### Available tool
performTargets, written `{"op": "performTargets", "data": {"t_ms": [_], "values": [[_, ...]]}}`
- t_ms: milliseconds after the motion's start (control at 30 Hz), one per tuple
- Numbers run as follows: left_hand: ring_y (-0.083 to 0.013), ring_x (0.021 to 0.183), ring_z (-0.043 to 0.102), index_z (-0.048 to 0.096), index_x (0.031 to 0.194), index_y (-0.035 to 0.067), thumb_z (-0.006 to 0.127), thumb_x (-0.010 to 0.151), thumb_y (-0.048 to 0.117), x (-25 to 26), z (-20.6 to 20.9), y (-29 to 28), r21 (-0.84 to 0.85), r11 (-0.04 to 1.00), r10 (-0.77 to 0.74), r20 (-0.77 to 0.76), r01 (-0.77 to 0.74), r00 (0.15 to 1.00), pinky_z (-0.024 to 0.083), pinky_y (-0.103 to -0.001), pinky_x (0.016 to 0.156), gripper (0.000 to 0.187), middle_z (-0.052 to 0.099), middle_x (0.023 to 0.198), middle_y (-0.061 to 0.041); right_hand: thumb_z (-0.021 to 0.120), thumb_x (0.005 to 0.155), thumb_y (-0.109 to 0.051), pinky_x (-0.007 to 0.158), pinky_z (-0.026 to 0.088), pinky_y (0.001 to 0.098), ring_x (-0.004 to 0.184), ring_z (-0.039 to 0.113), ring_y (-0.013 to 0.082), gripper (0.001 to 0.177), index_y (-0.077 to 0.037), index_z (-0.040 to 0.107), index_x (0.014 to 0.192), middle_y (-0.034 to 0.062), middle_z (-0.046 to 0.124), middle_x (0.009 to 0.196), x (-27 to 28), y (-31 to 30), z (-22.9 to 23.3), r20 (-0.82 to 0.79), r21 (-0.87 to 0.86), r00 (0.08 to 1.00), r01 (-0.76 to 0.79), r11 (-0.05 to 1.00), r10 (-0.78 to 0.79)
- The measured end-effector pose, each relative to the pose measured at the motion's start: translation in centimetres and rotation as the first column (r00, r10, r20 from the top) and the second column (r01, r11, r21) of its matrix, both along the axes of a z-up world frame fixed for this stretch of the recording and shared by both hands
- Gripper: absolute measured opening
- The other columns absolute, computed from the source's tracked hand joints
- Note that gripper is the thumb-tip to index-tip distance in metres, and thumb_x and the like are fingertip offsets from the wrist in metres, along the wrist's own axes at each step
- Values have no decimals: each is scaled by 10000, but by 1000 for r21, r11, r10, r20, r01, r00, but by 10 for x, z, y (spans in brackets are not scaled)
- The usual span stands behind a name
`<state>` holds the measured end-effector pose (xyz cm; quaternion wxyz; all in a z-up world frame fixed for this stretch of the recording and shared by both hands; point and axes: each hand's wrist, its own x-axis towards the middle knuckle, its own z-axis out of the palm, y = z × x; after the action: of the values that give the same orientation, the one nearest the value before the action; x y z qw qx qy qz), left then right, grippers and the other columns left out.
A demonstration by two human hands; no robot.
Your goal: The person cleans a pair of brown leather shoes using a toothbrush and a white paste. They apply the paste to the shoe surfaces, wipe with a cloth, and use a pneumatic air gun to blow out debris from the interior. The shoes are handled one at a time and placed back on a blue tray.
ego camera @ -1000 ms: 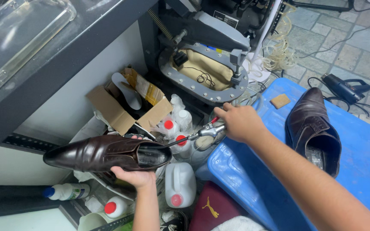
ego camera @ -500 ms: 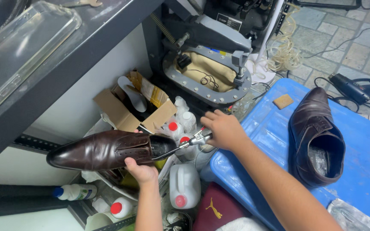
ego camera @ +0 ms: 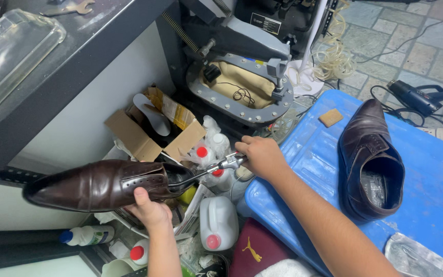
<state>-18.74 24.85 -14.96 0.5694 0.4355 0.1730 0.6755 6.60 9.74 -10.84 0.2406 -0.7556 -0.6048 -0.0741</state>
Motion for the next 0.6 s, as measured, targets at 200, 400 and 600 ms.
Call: {"op": "performTargets", "data": {"t_ms": [200,400,600], "values": [[-264,1267,608,422,1485,62,828,865,463,-1,16,-4,22,999,-25,-46,26,999,517,-425,1129,843,584,1396,-146,836,631,-195,604,527,450,729,680,313,375,-116,657,951,62,619,865,-1,-1,0,-27,19,999,21,1000,-20],[-240,1280,577,396,1504,67,848,854,473,3,10,-6,1,1000,-4,-25,4,1000,516,-406,1109,890,532,1407,-96,830,650,-200,595,525,455,695,678,320,342,-123,655,934,54,632,848,-1,-1,-5,-1,16,999,48,999,-48],[-269,1221,623,458,1464,31,830,835,529,3,20,-10,-29,996,-83,-29,82,996,542,-414,1072,884,603,1339,-140,835,659,-204,603,525,450,701,679,316,330,-126,647,919,57,621,830,-3,-2,-5,-2,32,998,66,997,-66]]}}
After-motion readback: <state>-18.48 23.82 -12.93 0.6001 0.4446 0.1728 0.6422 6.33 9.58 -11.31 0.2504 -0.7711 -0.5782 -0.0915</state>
